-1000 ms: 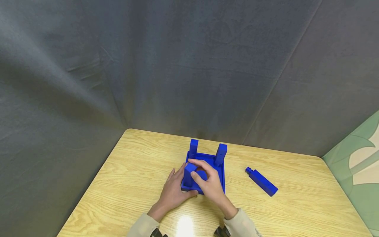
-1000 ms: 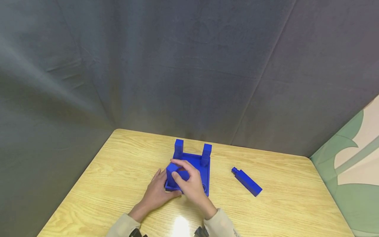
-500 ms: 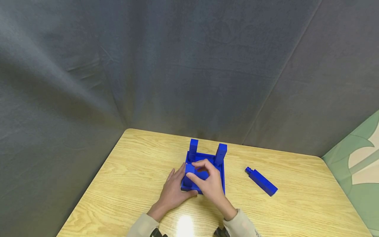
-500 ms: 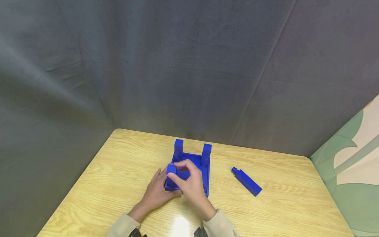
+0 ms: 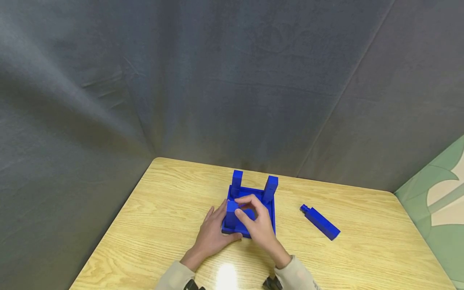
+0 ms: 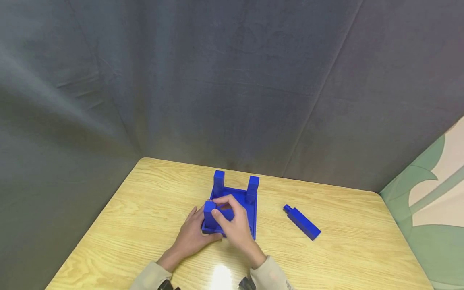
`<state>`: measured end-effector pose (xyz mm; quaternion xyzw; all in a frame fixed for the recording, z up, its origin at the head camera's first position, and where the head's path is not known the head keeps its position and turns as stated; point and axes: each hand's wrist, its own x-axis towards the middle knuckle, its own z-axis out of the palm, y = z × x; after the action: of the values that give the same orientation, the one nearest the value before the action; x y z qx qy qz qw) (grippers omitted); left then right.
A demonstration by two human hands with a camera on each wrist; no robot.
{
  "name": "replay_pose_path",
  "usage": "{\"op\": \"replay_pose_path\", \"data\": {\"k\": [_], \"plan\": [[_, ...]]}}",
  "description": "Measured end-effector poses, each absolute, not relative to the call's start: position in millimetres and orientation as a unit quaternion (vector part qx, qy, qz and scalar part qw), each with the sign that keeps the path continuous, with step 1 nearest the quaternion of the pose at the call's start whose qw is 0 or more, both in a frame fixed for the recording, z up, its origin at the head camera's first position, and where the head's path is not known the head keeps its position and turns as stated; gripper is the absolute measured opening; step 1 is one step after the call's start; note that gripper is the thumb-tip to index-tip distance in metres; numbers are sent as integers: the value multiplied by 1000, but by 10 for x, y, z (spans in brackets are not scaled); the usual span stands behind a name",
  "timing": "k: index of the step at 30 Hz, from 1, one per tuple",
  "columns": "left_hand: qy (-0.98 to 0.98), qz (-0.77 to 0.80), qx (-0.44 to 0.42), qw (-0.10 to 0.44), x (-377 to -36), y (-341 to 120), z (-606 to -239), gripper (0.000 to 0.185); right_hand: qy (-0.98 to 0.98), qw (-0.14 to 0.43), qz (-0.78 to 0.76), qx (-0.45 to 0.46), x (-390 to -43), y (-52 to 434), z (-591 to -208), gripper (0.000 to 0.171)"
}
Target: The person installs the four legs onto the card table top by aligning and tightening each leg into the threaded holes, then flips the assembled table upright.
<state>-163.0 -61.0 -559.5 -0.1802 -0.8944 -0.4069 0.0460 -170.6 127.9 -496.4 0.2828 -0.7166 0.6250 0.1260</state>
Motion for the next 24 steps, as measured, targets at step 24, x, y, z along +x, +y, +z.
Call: {"op": "replay_pose_path", "data": {"k": [24], "plan": [[-893,-402,-190,65,-1641,-604,-5628,110,-701,16,659,272,-1689,1272,-4986,41]]}}
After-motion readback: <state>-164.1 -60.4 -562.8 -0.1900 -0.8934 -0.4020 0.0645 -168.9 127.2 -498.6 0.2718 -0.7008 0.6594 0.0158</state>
